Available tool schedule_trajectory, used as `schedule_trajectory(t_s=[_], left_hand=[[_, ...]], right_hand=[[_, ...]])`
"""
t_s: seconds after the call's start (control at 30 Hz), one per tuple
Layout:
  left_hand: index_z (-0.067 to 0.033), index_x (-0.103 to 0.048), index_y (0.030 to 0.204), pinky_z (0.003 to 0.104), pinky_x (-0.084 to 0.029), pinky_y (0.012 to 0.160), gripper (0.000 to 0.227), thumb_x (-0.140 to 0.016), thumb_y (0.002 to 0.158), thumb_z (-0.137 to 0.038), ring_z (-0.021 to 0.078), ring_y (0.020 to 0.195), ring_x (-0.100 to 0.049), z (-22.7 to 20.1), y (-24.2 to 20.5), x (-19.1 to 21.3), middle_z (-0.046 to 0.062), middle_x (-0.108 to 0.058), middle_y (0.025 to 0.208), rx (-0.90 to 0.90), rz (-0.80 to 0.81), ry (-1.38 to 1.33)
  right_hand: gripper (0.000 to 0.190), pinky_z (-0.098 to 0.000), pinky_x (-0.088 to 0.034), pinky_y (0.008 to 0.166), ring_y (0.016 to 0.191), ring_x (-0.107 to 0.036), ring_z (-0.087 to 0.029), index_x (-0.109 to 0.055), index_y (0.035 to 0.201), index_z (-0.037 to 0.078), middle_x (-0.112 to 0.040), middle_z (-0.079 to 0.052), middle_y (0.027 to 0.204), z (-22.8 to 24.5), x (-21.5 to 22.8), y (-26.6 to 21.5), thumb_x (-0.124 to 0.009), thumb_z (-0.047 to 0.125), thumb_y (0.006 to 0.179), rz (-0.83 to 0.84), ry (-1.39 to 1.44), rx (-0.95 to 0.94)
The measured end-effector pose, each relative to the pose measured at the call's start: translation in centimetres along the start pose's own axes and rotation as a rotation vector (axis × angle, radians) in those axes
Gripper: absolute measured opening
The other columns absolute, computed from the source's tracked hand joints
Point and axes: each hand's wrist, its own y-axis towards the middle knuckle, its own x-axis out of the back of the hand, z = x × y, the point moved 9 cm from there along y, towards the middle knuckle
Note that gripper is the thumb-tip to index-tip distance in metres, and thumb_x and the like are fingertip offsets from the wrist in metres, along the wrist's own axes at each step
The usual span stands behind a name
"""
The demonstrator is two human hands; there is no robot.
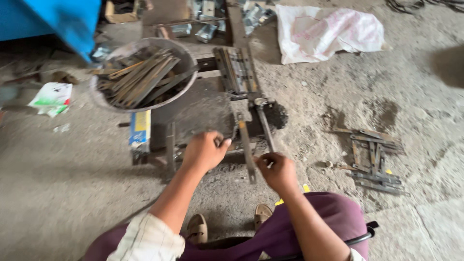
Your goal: The person sits on the floor and welds metal frames using a handheld welding torch. They repeatedly pick up metal pieces, position them on a jig, weld them, and place the finished pieces into a metal bowl.
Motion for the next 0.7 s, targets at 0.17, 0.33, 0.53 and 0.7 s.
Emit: schedule_trajectory(t_s=[0.17, 0.33, 0.53, 0.7], left_hand=[[-0.0169, -0.078, 0.101, 0.044, -0.060, 0.078, 0.033, -0.068, 0.092, -0.047, 0.0285, 0.089, -0.075, -4.8, 12.4, -4.5, 0.009, -0.078, 0.095, 0.034, 0.067, 0.050], [-0.0078, -0.074, 0.113, 0.048, -0.057, 0.088, 0.041, -0.066, 0.097, -0.045, 0.0328, 0.113, -0.067, -8.0, 22.4, -8.7, 0.015, -0.070, 0.122, 0.014, 0.030, 0.323], [-0.0134, -0.079, 0.112, 0.047, -0.050, 0.099, 0.025, -0.061, 0.098, -0.023, 0.0317, 0.129, -0.056, -7.3, 28.5, -13.5, 0.009, -0.068, 0.132, 0.071, -0.051, 0.476], [-0.0133, -0.079, 0.110, 0.047, -0.053, 0.089, 0.027, -0.057, 0.096, -0.020, 0.0312, 0.116, -0.062, -5.9, 31.3, -15.7, 0.011, -0.072, 0.121, 0.122, -0.061, 0.394]], right_hand=[[0.021, -0.0361, -0.057, 0.061, 0.065, -0.071, -0.020, -0.082, 0.097, 0.010, -0.078, -0.010, 0.088, -0.9, -1.6, 0.5, -0.076, 0.025, 0.084, 0.078, 0.083, -0.021], [0.022, -0.0360, -0.051, 0.055, 0.059, -0.065, -0.018, -0.080, 0.094, 0.008, -0.074, -0.009, 0.079, -1.3, -0.7, 1.7, -0.080, 0.028, 0.085, 0.102, 0.130, -0.105], [0.021, -0.0328, -0.046, 0.049, 0.053, -0.059, -0.014, -0.080, 0.091, 0.007, -0.071, -0.007, 0.073, -3.1, -0.6, 2.7, -0.081, 0.027, 0.084, 0.109, 0.152, -0.146], [0.016, -0.0282, -0.042, 0.045, 0.051, -0.056, -0.009, -0.080, 0.091, 0.007, -0.072, -0.002, 0.071, -5.0, -0.6, 3.0, -0.078, 0.022, 0.087, 0.133, 0.232, -0.211]])
